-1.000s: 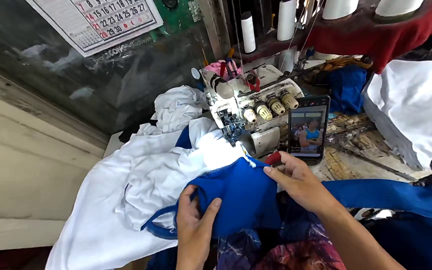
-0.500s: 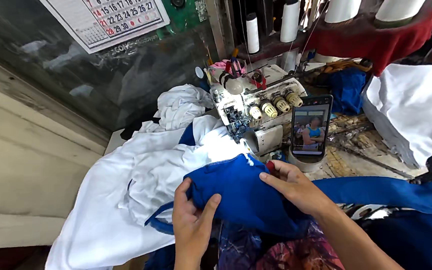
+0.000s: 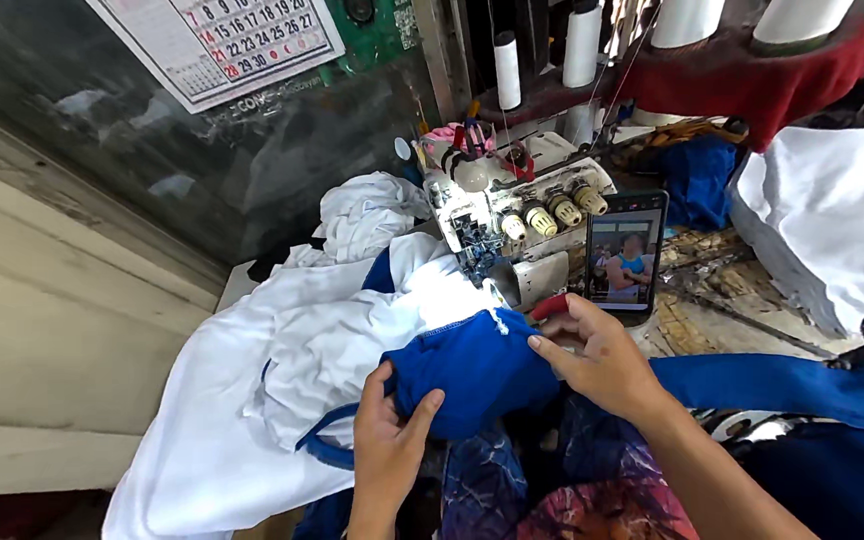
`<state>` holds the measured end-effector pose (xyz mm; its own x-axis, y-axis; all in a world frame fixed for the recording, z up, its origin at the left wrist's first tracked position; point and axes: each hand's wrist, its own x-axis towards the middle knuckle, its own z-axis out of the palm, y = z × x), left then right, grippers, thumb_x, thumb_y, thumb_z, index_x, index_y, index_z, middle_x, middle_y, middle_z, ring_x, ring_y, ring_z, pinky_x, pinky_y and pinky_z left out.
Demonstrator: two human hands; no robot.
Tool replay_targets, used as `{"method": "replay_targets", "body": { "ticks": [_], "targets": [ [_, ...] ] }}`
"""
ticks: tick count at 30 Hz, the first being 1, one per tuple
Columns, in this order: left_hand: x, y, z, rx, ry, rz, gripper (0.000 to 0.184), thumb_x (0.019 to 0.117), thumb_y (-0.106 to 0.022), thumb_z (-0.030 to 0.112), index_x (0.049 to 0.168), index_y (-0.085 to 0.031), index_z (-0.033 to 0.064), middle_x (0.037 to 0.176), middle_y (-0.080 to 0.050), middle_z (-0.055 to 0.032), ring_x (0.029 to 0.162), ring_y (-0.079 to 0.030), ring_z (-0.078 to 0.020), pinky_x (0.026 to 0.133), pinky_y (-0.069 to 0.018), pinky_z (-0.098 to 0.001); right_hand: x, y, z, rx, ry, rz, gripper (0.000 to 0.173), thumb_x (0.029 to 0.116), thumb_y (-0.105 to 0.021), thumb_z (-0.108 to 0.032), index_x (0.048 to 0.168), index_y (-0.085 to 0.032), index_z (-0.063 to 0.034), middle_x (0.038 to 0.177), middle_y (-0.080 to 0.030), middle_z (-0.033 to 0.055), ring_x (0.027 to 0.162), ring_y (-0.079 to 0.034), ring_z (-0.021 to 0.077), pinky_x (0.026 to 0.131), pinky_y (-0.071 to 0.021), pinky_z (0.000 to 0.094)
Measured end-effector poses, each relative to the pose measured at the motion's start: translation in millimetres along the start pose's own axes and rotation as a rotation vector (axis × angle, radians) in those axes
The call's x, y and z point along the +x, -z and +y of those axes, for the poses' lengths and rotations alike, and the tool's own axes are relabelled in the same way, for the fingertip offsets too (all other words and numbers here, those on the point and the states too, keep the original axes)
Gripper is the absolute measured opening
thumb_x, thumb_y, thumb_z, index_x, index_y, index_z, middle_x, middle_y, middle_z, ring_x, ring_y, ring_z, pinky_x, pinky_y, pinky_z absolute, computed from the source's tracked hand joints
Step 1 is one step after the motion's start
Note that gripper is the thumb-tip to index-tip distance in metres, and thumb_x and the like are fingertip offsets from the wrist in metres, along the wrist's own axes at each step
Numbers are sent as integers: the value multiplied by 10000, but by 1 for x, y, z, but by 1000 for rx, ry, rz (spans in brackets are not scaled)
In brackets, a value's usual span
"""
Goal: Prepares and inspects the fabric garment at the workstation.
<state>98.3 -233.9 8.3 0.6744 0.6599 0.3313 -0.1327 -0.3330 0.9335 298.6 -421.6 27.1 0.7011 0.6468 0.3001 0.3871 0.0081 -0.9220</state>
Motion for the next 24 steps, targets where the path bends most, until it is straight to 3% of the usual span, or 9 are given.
{"method": "replay_targets", "body": {
  "ticks": [2, 4, 6, 9, 15, 19, 24],
  "targets": [
    [0, 0, -1, -1, 14, 32, 582, 867, -788, 74, 1335, -463, -43, 1072, -732, -174, 948, -751, -289, 796, -666, -400, 0, 1, 0, 60, 32, 19, 266, 886, -741, -110, 1127, -631, -134, 915, -713, -9, 793, -707, 132, 692, -632, 291],
    [-1, -2, -2, -18, 31, 63, 584, 851, -805, 80, 1313, -470, -41, 1056, -730, -176, 942, -749, -291, 794, -665, -404, 2, 1, 1, 142, -27, -14, 263, 878, -742, -114, 1107, -613, -130, 898, -683, 19, 757, -682, 153, 652, -612, 291],
    [-1, -4, -5, -21, 43, 58, 597, 850, -814, 106, 1317, -471, -42, 1078, -722, -170, 968, -742, -284, 817, -662, -401, 5, -1, 1, 220, -143, -113, 321, 912, -729, -148, 1207, -603, -154, 922, -697, 46, 729, -672, 179, 619, -586, 308],
    [-2, -6, -3, -17, 25, 16, 597, 863, -804, 127, 1323, -466, -50, 1112, -713, -172, 1002, -732, -282, 849, -652, -401, 13, -8, -1, 287, -215, -200, 383, 975, -696, -197, 1341, -585, -175, 979, -736, 73, 778, -712, 198, 672, -612, 329],
    [0, -6, 5, -6, -8, 5, 525, 894, -775, 132, 1309, -498, -29, 1098, -724, -146, 989, -737, -260, 841, -654, -392, 23, -14, -12, 111, -69, -68, 363, 965, -690, -155, 1315, -598, -184, 1020, -712, 24, 707, -687, 157, 571, -602, 302],
    [-3, -17, -3, -14, -22, -3, 540, 908, -762, 141, 1333, -484, -42, 1142, -708, -152, 1033, -722, -256, 884, -642, -396, 18, -8, -11, -72, 15, 25, 249, 969, -683, -178, 1214, -637, -178, 898, -695, -15, 692, -661, 123, 568, -580, 300],
    [-1, -20, 7, 5, -56, -26, 553, 925, -740, 135, 1350, -453, -73, 1144, -708, -151, 1034, -723, -249, 874, -645, -377, 21, -1, -8, -105, -1, 87, 220, 970, -683, -179, 1185, -635, -180, 921, -708, -20, 625, -657, 123, 515, -580, 283]
  ]
}}
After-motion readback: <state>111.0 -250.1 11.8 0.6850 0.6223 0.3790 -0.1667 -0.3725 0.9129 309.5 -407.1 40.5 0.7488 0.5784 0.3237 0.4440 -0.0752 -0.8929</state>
